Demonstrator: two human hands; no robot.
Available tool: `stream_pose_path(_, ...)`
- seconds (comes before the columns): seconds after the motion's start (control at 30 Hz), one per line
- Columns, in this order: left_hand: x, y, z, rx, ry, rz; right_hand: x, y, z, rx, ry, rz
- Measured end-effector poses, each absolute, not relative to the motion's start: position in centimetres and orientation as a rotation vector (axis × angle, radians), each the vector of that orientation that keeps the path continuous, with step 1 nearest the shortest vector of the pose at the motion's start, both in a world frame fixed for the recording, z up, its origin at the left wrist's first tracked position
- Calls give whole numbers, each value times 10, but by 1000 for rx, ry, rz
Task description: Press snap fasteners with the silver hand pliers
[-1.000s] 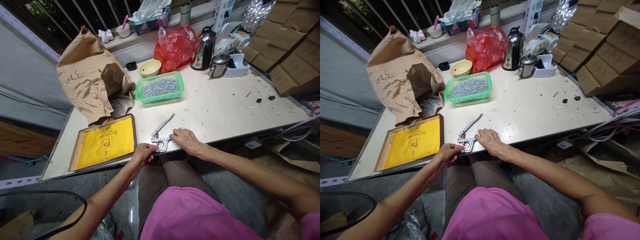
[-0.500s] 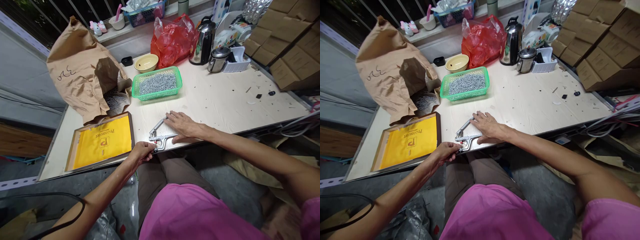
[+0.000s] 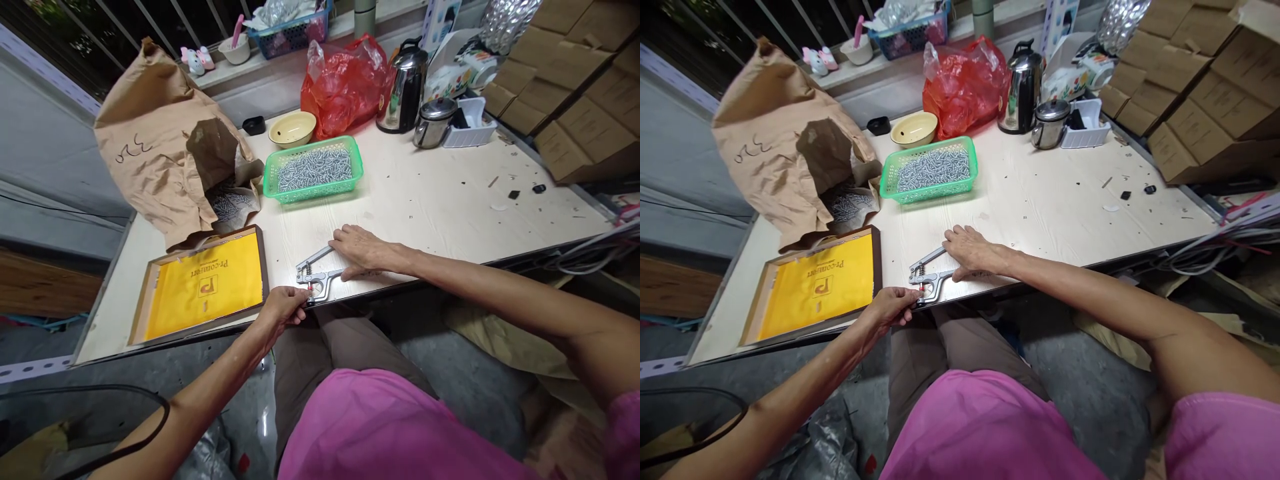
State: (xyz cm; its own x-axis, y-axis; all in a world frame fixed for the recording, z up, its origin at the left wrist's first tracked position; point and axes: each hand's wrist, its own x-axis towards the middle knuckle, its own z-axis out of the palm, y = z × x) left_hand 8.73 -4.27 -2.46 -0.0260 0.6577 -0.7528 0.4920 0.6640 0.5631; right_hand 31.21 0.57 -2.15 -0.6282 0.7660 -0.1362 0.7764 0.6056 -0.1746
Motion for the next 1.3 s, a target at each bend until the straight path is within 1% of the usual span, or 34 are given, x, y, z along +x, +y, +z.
stream_pose_path(0.1,85,-48,-23,1074,1707,129,310,-1,-17,1390,2748,-380)
stream_pose_path(0.17,87,-53,-19,1389,1761,176,309,-5,-17,1419,2751,-395)
stream_pose_path(0.23,93,-54,-16,1834,1744,298,308,-7,-19,1435,2764,-395)
stream_pose_path(0.3,104,-52,-15,2220,1596,382,308,-9,-24,1442,2785,-378)
stream_pose_path(0.4,121,-40,-20,2514,1351,307,310,-9,-31,1452,2808,-347)
stream_pose_path(0.5,131,-27,-29,2580,1261,177,312,-9,-32,1438,2774,-400)
stream_pose_path(0.6,133,-16,-34,2584,1234,99,312,-12,-22,1484,2682,-476)
stream_pose_path(0.8,136,1,-27,2523,1287,-39,299,-20,0,1540,2546,-452)
stream_pose_path(1.2,143,-3,-24,2521,1351,-79,305,-27,-26,1560,2669,-431)
stream_pose_path(1.3,140,-8,-24,2530,1390,-24,315,-17,-24,1507,2756,-450)
